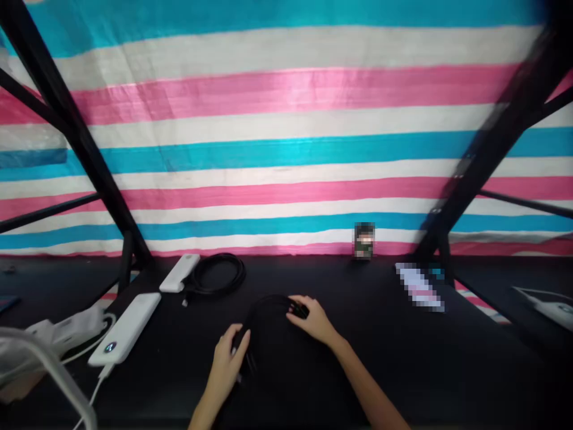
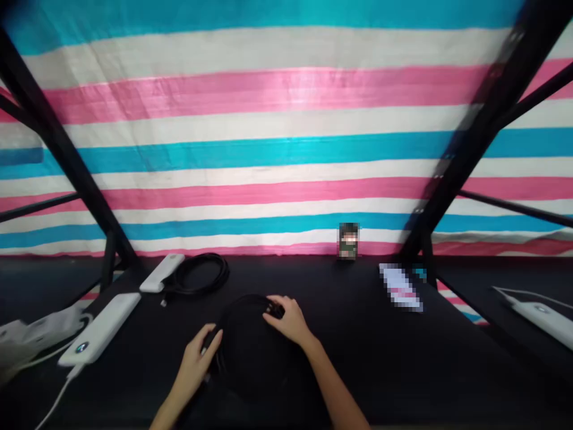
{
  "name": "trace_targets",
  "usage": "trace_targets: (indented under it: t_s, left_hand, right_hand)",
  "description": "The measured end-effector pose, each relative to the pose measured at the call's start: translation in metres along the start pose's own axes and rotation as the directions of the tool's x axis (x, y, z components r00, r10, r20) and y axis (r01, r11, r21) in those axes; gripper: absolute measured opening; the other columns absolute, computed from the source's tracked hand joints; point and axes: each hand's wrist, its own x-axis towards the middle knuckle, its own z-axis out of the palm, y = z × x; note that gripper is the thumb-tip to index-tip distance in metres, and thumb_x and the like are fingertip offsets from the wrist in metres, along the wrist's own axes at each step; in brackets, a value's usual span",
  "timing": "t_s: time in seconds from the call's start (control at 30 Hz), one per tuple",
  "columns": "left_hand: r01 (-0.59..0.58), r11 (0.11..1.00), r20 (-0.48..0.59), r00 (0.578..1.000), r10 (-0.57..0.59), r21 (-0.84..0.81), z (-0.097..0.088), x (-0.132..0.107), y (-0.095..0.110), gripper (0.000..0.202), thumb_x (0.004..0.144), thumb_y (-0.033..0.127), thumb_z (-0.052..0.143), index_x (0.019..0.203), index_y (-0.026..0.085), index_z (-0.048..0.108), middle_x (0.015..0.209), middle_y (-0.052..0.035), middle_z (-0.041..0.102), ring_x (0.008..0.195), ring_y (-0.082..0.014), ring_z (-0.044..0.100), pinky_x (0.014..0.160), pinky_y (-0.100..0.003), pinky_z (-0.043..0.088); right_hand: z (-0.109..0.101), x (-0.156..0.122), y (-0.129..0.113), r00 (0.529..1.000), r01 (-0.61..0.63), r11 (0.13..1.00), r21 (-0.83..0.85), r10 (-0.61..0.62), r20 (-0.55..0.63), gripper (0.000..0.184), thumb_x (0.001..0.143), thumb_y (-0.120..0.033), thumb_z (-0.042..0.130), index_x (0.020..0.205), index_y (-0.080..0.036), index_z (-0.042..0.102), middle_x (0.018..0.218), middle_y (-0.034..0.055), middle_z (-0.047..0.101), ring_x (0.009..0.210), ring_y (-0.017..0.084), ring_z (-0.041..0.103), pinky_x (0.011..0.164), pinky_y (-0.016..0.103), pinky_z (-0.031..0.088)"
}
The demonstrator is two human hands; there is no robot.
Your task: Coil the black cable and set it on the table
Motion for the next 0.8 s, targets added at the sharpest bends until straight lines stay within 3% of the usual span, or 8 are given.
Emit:
trace_targets:
  t_s: [0.2, 0.33, 0.43, 0.53, 0.6, 0.67, 0.73, 0.8]
  left_hand:
    - [0.031, 0.966, 0.060, 0.998, -0.016, -0.257, 0.004, -0.002, -0.002, 0.034, 0.073, 0.048, 0.061, 0.091, 0.019, 0.066, 0.087, -0.0054, 0.068, 0.080, -0.0204, 0.063, 0.073, -0.024, 0.048]
    - [0.077, 0.923, 0.057, 0.997, -0.060, -0.376, 0.007, -0.005, 0.009, 0.041, 0.065, 0.053, 0.066, 0.090, 0.020, 0.065, 0.064, -0.0008, 0.063, 0.062, -0.0181, 0.060, 0.060, -0.024, 0.048]
    - [0.090, 0.881, 0.130, 0.991, -0.033, -0.465, 0.006, -0.012, 0.026, 0.037, 0.071, 0.054, 0.061, 0.083, 0.019, 0.061, 0.055, 0.0007, 0.059, 0.056, -0.0164, 0.056, 0.060, -0.025, 0.047]
    - [0.045, 0.852, 0.172, 0.984, 0.054, -0.521, 0.001, -0.024, 0.035, 0.033, 0.079, 0.050, 0.054, 0.084, 0.018, 0.060, 0.072, -0.0047, 0.066, 0.069, -0.0177, 0.061, 0.071, -0.028, 0.047]
    - [0.029, 0.869, 0.123, 0.992, 0.037, -0.494, -0.003, -0.035, 0.031, 0.038, 0.076, 0.050, 0.057, 0.096, 0.018, 0.062, 0.091, -0.0087, 0.068, 0.086, -0.0215, 0.062, 0.082, -0.032, 0.044]
    - [0.033, 0.903, -0.030, 0.998, -0.051, -0.429, -0.008, -0.050, 0.020, 0.047, 0.071, 0.051, 0.061, 0.106, 0.019, 0.060, 0.103, -0.0102, 0.067, 0.097, -0.0243, 0.059, 0.085, -0.034, 0.043]
    - [0.048, 0.926, -0.211, 0.968, -0.136, -0.374, -0.015, -0.067, 0.009, 0.052, 0.068, 0.053, 0.063, 0.107, 0.020, 0.060, 0.103, -0.0095, 0.066, 0.094, -0.0247, 0.059, 0.081, -0.035, 0.044]
    - [0.062, 0.930, -0.269, 0.948, -0.167, -0.361, -0.024, -0.086, 0.003, 0.044, 0.069, 0.055, 0.062, 0.092, 0.018, 0.065, 0.089, -0.0084, 0.068, 0.084, -0.0236, 0.060, 0.076, -0.034, 0.045]
  right_hand:
    - [0.005, 0.004, -0.002, 0.993, -0.045, 0.971, 0.236, 0.070, -0.097, 0.025, 0.076, -0.041, 0.062, 0.085, -0.018, 0.068, 0.078, 0.0044, 0.067, 0.072, 0.021, 0.061, 0.066, 0.033, 0.048]
    - [0.004, 0.007, -0.016, 0.996, 0.007, 0.914, 0.407, 0.032, -0.089, 0.026, 0.070, -0.041, 0.068, 0.085, -0.020, 0.071, 0.078, 0.0041, 0.068, 0.069, 0.020, 0.061, 0.061, 0.031, 0.050]
    - [0.003, 0.003, -0.024, 0.993, -0.034, 0.872, 0.488, 0.085, -0.082, 0.035, 0.068, -0.048, 0.068, 0.084, -0.017, 0.071, 0.064, 0.0019, 0.063, 0.042, 0.010, 0.048, 0.039, 0.022, 0.040]
    - [0.004, -0.013, -0.027, 0.986, -0.081, 0.853, 0.515, 0.146, -0.086, 0.048, 0.070, -0.057, 0.062, 0.092, -0.015, 0.067, 0.062, -0.0006, 0.059, 0.029, 0.003, 0.033, 0.027, 0.018, 0.026]
    - [0.002, -0.031, -0.029, 0.975, -0.101, 0.837, 0.538, 0.191, -0.114, 0.054, 0.072, -0.062, 0.058, 0.099, -0.015, 0.063, 0.067, -0.0004, 0.058, 0.027, 0.002, 0.032, 0.025, 0.017, 0.023]
    - [-0.004, -0.048, -0.037, 0.951, -0.095, 0.820, 0.565, 0.242, -0.191, 0.055, 0.072, -0.062, 0.057, 0.101, -0.015, 0.061, 0.069, -0.0002, 0.057, 0.027, 0.002, 0.035, 0.025, 0.017, 0.024]
    - [-0.013, -0.062, -0.049, 0.908, -0.060, 0.807, 0.588, 0.289, -0.304, 0.054, 0.071, -0.060, 0.060, 0.099, -0.015, 0.061, 0.069, 0.0000, 0.058, 0.027, 0.003, 0.037, 0.025, 0.017, 0.027]
    - [-0.023, -0.069, -0.065, 0.874, -0.010, 0.808, 0.589, 0.293, -0.387, 0.051, 0.071, -0.057, 0.062, 0.099, -0.014, 0.061, 0.068, 0.0006, 0.059, 0.027, 0.003, 0.037, 0.025, 0.017, 0.029]
